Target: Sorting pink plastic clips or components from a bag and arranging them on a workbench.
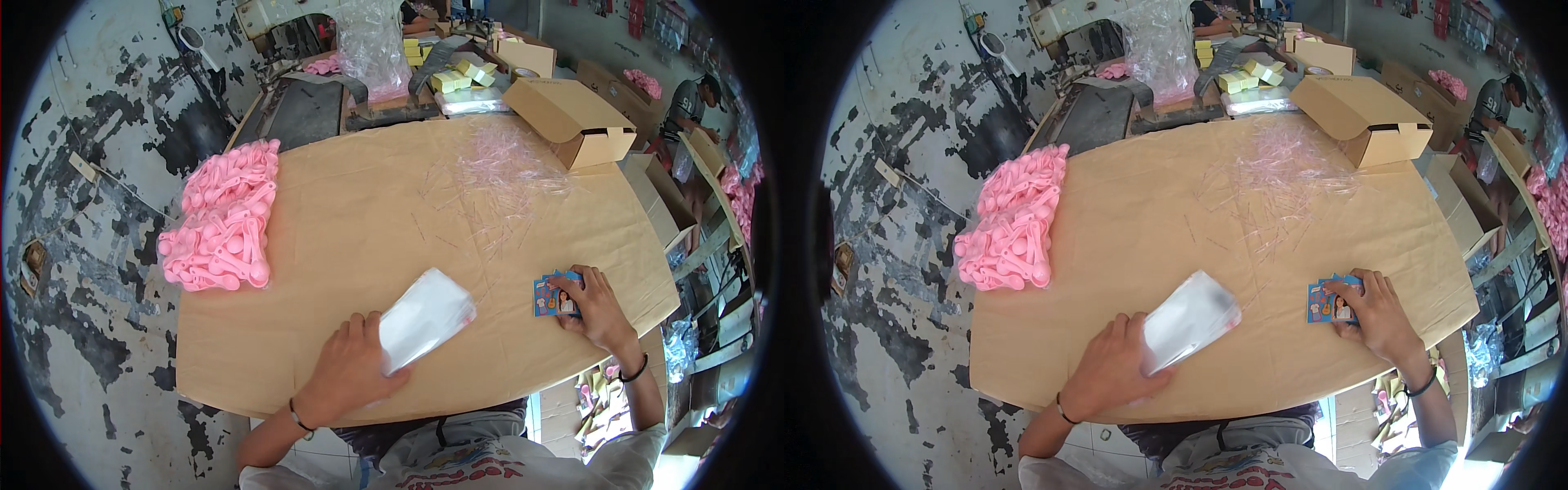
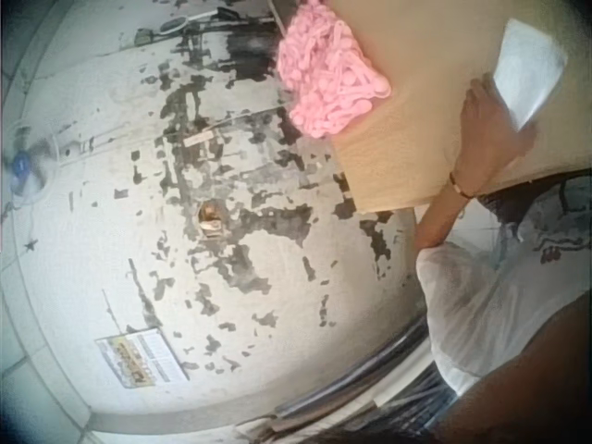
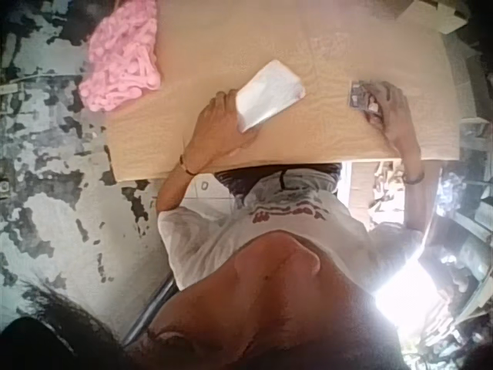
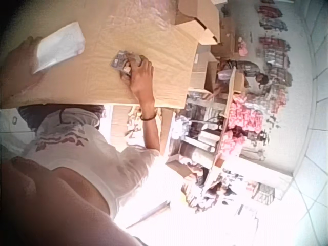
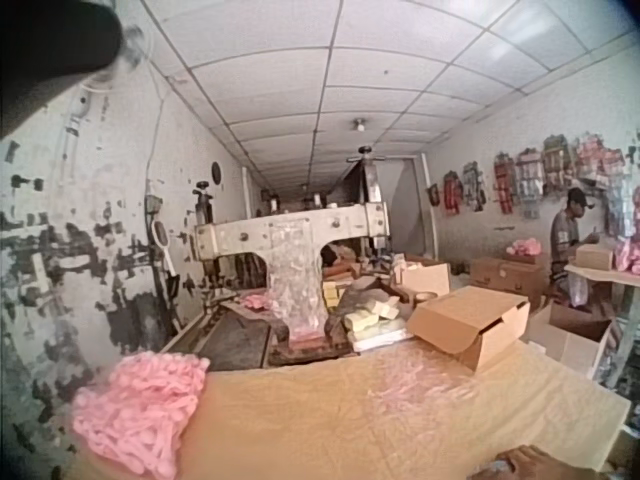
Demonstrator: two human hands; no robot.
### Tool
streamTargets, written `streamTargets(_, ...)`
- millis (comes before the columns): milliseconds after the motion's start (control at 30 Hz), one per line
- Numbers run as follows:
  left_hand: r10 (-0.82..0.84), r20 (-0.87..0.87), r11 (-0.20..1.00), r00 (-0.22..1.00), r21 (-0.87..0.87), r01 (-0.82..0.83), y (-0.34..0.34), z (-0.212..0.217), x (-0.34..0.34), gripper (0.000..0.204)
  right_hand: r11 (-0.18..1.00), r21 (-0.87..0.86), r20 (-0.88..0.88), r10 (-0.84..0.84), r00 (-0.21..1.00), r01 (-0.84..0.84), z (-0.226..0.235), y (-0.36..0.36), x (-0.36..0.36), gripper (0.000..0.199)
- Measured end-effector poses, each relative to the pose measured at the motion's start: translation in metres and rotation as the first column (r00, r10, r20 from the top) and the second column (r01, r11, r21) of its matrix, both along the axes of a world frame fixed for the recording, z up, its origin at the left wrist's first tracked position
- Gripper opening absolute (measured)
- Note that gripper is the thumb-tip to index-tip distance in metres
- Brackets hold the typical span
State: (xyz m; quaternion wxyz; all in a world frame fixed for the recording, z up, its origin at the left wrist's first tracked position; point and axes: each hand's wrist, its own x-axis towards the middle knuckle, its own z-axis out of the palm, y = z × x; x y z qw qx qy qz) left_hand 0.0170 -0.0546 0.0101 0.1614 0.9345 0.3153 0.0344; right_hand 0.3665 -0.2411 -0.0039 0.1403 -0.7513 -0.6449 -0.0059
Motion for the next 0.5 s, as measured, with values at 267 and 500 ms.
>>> streamTargets(267,0.255,0.025,0.943,0.967,0.214,-0.254,-0.053,-0.016,0.053,0.072,0.999,0.007,0.010,0.034,0.999,-0.034,0.000,0.010,0.025,0.061)
streamTargets(500,0.371,0.066,0.923,0.926,0.084,-0.376,-0.076,-0.014,0.088,0.069,0.997,0.051,0.043,0.056,0.998,-0.058,0.000,0.023,0.039,0.060)
